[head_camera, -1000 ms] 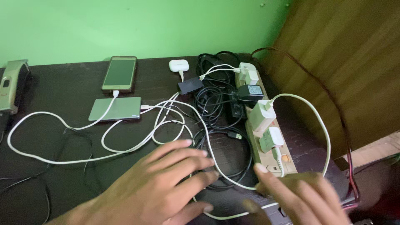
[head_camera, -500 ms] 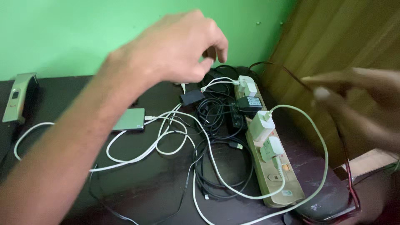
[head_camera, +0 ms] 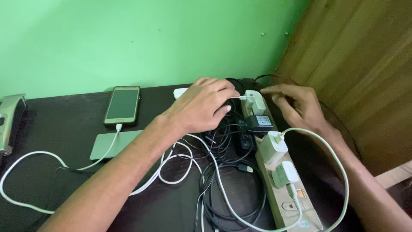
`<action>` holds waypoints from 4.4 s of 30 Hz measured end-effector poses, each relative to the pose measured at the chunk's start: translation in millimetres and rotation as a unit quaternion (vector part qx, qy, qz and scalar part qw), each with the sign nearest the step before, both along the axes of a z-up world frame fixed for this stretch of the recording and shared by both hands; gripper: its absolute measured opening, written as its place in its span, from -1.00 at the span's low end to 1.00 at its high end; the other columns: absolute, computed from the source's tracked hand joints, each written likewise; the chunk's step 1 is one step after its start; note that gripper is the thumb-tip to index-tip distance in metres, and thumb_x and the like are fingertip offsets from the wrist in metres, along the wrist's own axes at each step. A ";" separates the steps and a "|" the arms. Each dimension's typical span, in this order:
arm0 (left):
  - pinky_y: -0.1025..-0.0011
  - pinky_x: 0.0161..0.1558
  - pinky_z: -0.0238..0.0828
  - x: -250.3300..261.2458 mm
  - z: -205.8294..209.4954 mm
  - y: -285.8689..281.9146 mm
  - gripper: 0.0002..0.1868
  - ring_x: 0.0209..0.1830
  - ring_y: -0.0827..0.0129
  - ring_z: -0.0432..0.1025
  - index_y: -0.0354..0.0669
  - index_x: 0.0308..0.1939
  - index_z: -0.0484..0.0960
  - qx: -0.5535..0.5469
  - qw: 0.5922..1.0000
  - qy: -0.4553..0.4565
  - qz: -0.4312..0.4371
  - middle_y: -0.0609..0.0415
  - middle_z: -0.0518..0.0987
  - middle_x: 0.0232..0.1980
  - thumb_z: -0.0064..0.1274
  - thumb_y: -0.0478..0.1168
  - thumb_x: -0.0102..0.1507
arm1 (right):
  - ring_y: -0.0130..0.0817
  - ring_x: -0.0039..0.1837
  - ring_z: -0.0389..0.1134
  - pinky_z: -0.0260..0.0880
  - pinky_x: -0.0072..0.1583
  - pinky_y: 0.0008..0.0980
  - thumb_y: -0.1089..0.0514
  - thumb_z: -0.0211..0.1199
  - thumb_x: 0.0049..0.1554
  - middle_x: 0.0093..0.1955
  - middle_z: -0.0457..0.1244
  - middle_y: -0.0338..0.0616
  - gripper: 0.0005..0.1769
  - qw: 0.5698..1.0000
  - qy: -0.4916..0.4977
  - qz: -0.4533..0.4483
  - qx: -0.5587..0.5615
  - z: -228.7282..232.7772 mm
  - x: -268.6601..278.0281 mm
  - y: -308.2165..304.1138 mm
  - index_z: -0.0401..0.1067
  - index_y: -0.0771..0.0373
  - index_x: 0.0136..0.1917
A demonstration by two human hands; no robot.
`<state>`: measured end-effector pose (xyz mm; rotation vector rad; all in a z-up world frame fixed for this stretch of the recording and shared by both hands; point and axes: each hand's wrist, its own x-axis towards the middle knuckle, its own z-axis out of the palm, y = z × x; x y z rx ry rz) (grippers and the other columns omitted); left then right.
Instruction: The person organizes a cluttered desk by connecting a hair clipper to a charger, moving a laptop, and arranging multiple cables and power adapters. They plug and unplug chargers into a power strip and tidy the workspace.
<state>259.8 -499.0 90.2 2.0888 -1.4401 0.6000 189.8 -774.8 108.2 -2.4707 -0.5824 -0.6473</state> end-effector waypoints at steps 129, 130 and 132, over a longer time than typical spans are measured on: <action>0.42 -0.39 0.57 -159.3 -40.6 282.4 -0.65 -0.48 0.41 0.51 -0.30 -0.04 0.45 -0.321 0.743 0.587 -0.005 0.03 0.55 -0.34 -0.26 -0.05 0.44 | -0.64 -0.38 0.21 0.20 -0.36 -0.58 0.16 0.38 0.10 -0.32 0.33 -0.32 -0.78 0.919 0.274 0.063 0.275 -35.9 -99.9 354.8 0.55 0.32 -0.01; 0.41 -0.43 0.54 -158.6 -39.2 283.8 -0.64 -0.52 0.43 0.48 -0.30 -0.08 0.47 -0.338 0.742 0.579 0.004 0.04 0.54 -0.36 -0.26 -0.05 0.44 | -0.64 -0.39 0.22 0.21 -0.37 -0.58 0.17 0.37 0.10 -0.34 0.33 -0.31 -0.76 0.938 0.247 0.052 0.239 -36.0 -100.6 352.7 0.52 0.30 0.02; 0.40 -0.52 0.48 -157.2 -36.7 286.4 -0.62 -0.58 0.45 0.42 -0.30 -0.14 0.51 -0.372 0.738 0.563 0.022 0.05 0.52 -0.39 -0.26 -0.04 0.43 | -0.63 -0.38 0.27 0.26 -0.36 -0.58 0.18 0.35 0.13 -0.35 0.33 -0.30 -0.76 0.970 0.162 0.070 0.167 -37.5 -100.6 350.4 0.49 0.30 0.06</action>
